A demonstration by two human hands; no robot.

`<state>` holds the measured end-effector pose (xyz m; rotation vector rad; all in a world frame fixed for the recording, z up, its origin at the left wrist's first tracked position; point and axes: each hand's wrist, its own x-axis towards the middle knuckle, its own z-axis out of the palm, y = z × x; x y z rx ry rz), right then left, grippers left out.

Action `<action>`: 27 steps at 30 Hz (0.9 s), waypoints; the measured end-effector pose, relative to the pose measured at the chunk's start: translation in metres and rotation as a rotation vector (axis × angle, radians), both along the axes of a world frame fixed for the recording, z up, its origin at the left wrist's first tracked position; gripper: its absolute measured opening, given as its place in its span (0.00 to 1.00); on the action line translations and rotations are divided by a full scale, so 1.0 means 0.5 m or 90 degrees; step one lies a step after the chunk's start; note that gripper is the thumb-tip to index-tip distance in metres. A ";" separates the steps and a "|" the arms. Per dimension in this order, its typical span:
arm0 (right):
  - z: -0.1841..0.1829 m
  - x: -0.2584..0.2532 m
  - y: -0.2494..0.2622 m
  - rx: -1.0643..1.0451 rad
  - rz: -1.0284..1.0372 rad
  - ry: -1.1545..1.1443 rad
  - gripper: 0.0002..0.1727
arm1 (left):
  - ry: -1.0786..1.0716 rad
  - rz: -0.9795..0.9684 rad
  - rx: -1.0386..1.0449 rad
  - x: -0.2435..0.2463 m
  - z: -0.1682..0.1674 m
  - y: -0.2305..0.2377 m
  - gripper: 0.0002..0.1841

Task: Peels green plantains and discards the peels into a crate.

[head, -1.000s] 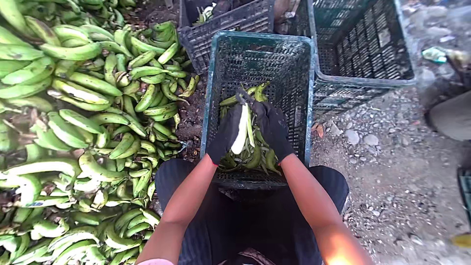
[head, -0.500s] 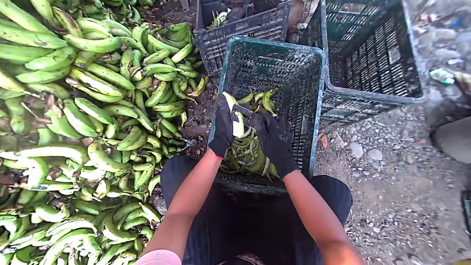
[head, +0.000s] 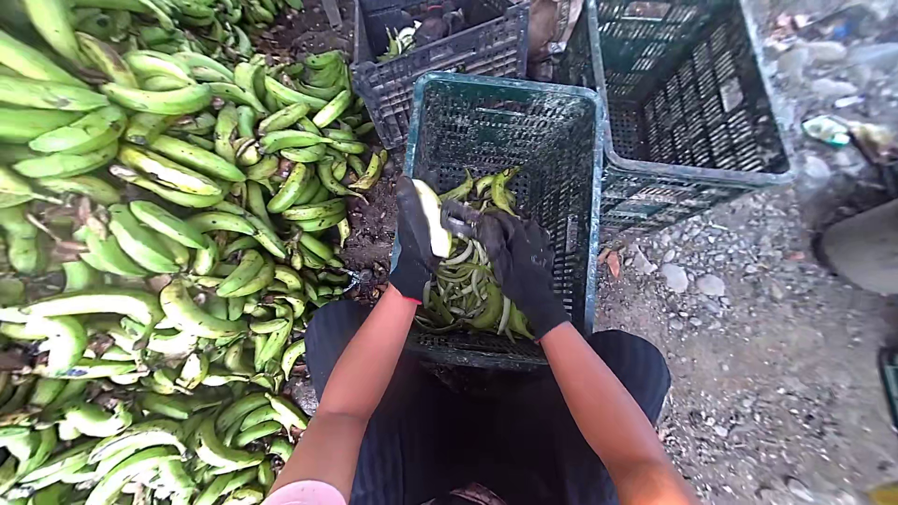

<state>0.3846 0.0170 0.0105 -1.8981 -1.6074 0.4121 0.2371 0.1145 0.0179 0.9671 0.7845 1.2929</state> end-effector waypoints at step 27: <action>0.003 0.052 0.045 -0.053 -0.024 0.132 0.38 | 0.342 -0.256 0.114 0.004 0.023 -0.046 0.26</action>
